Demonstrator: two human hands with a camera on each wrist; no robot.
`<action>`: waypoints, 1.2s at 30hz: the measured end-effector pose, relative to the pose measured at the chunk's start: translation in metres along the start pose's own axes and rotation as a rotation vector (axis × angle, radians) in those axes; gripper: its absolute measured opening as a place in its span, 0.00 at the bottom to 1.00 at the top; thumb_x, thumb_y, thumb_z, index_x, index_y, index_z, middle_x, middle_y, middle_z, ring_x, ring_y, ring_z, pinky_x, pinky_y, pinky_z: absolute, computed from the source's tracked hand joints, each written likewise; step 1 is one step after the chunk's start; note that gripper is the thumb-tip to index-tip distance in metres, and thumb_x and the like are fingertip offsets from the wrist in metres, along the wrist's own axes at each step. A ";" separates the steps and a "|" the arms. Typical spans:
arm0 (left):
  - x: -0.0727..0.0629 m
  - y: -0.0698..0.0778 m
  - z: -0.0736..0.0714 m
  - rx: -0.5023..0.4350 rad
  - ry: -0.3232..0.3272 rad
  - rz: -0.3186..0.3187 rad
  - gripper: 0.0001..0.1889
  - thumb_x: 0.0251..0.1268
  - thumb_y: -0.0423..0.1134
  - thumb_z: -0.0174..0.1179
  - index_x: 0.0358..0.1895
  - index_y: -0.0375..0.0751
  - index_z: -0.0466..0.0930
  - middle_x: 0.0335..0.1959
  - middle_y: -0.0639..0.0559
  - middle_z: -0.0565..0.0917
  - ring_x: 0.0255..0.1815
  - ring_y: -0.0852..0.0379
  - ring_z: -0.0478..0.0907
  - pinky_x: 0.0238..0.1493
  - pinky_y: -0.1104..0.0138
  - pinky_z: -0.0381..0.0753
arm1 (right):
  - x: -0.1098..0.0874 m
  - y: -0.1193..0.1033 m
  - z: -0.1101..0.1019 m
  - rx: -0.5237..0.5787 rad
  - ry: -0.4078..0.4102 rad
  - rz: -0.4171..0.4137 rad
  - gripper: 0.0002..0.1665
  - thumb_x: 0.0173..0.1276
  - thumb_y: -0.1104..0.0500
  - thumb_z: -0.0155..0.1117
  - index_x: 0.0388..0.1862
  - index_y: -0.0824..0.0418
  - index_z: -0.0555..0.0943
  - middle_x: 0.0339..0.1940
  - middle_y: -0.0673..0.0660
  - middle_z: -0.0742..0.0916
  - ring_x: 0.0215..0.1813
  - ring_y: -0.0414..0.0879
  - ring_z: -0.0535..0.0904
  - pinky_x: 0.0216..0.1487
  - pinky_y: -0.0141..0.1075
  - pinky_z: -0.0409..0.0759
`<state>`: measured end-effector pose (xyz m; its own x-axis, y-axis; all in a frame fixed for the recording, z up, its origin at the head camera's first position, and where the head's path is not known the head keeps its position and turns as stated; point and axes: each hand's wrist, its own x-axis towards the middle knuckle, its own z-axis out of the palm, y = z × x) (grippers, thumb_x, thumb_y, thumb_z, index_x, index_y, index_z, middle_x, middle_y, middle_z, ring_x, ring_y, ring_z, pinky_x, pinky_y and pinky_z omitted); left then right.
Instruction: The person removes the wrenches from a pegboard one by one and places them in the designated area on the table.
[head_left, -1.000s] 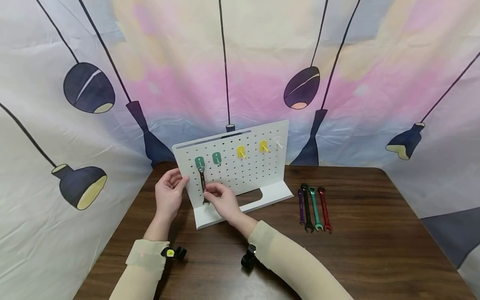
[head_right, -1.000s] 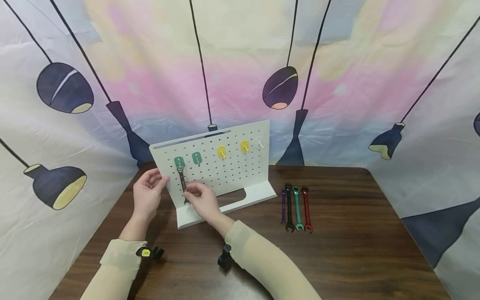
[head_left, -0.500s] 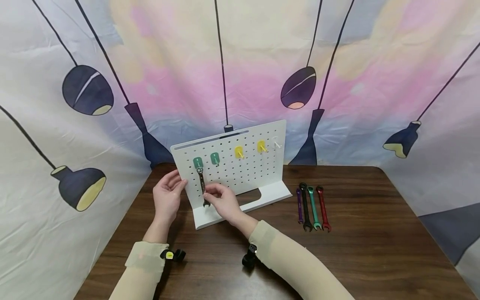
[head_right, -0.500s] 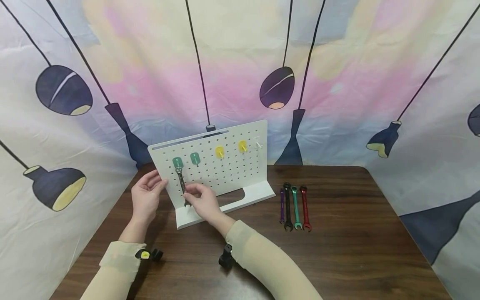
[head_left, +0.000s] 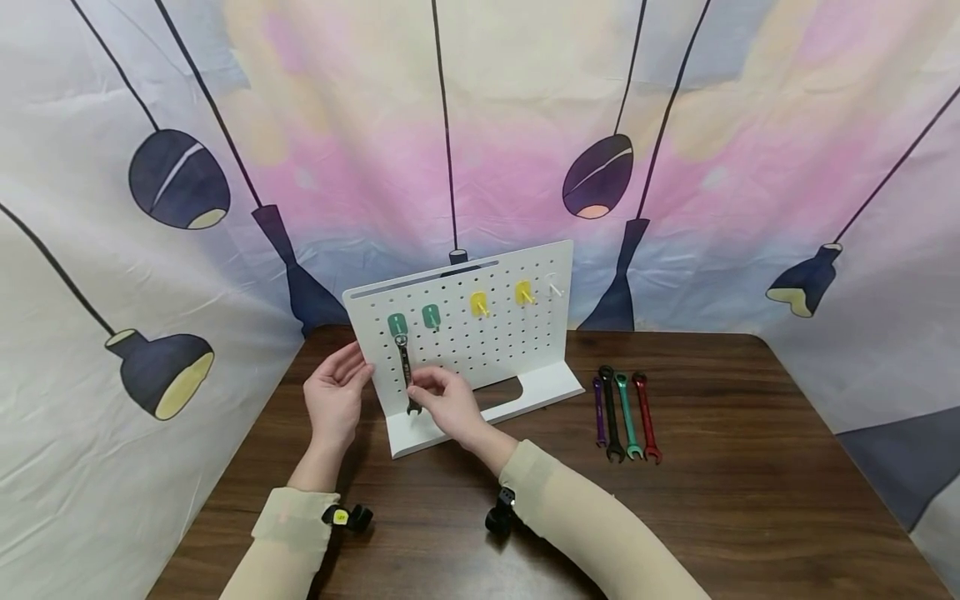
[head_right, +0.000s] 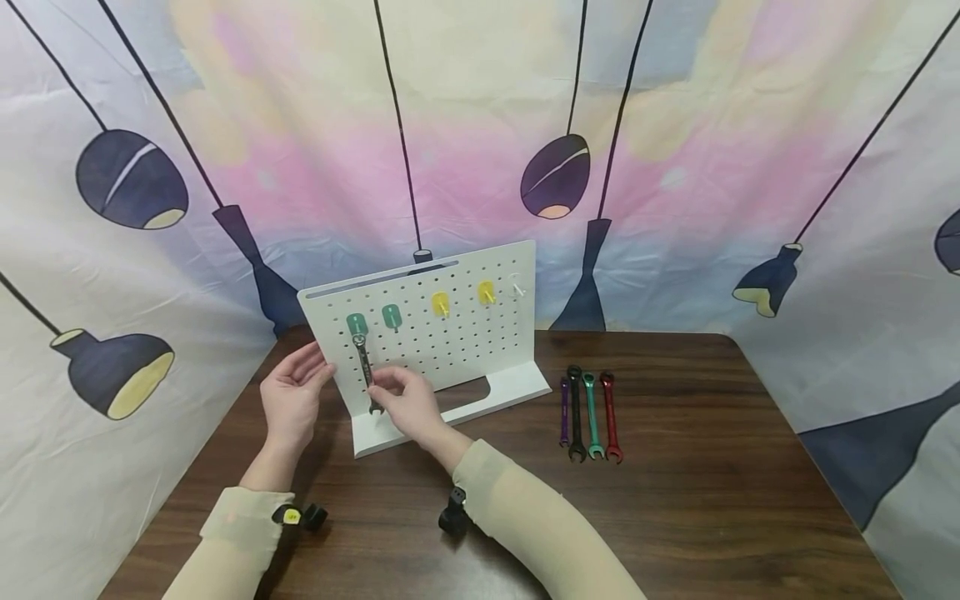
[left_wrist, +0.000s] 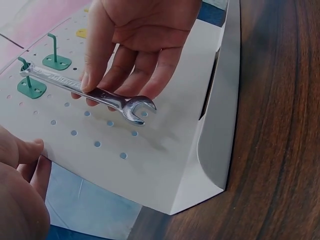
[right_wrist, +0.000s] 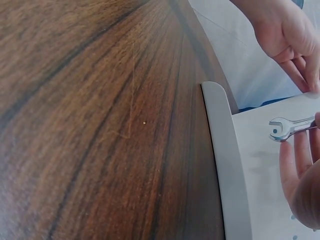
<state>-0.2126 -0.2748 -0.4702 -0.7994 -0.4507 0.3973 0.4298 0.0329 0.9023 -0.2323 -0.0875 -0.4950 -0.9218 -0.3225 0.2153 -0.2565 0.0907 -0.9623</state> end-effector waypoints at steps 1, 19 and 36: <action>0.000 -0.001 0.000 -0.004 0.001 0.002 0.21 0.63 0.14 0.67 0.60 0.23 0.84 0.50 0.46 0.92 0.47 0.64 0.90 0.50 0.70 0.85 | 0.000 0.000 0.000 0.000 -0.002 -0.001 0.13 0.76 0.58 0.72 0.56 0.60 0.88 0.45 0.49 0.89 0.45 0.39 0.82 0.45 0.33 0.81; 0.001 -0.002 0.000 0.023 0.007 -0.001 0.22 0.63 0.14 0.68 0.61 0.24 0.84 0.46 0.56 0.92 0.47 0.65 0.89 0.50 0.72 0.85 | -0.004 -0.002 -0.005 0.053 -0.048 -0.031 0.12 0.75 0.61 0.72 0.54 0.63 0.88 0.44 0.53 0.91 0.41 0.39 0.84 0.44 0.33 0.83; 0.002 -0.004 0.000 -0.010 0.006 0.000 0.22 0.62 0.13 0.67 0.60 0.21 0.83 0.43 0.61 0.92 0.46 0.65 0.90 0.49 0.72 0.85 | -0.008 -0.005 -0.014 0.047 -0.045 -0.052 0.14 0.75 0.60 0.73 0.55 0.64 0.89 0.46 0.54 0.92 0.43 0.39 0.86 0.46 0.34 0.84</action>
<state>-0.2161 -0.2762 -0.4734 -0.7969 -0.4562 0.3959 0.4337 0.0241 0.9007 -0.2278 -0.0721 -0.4893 -0.8931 -0.3680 0.2588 -0.2891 0.0287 -0.9569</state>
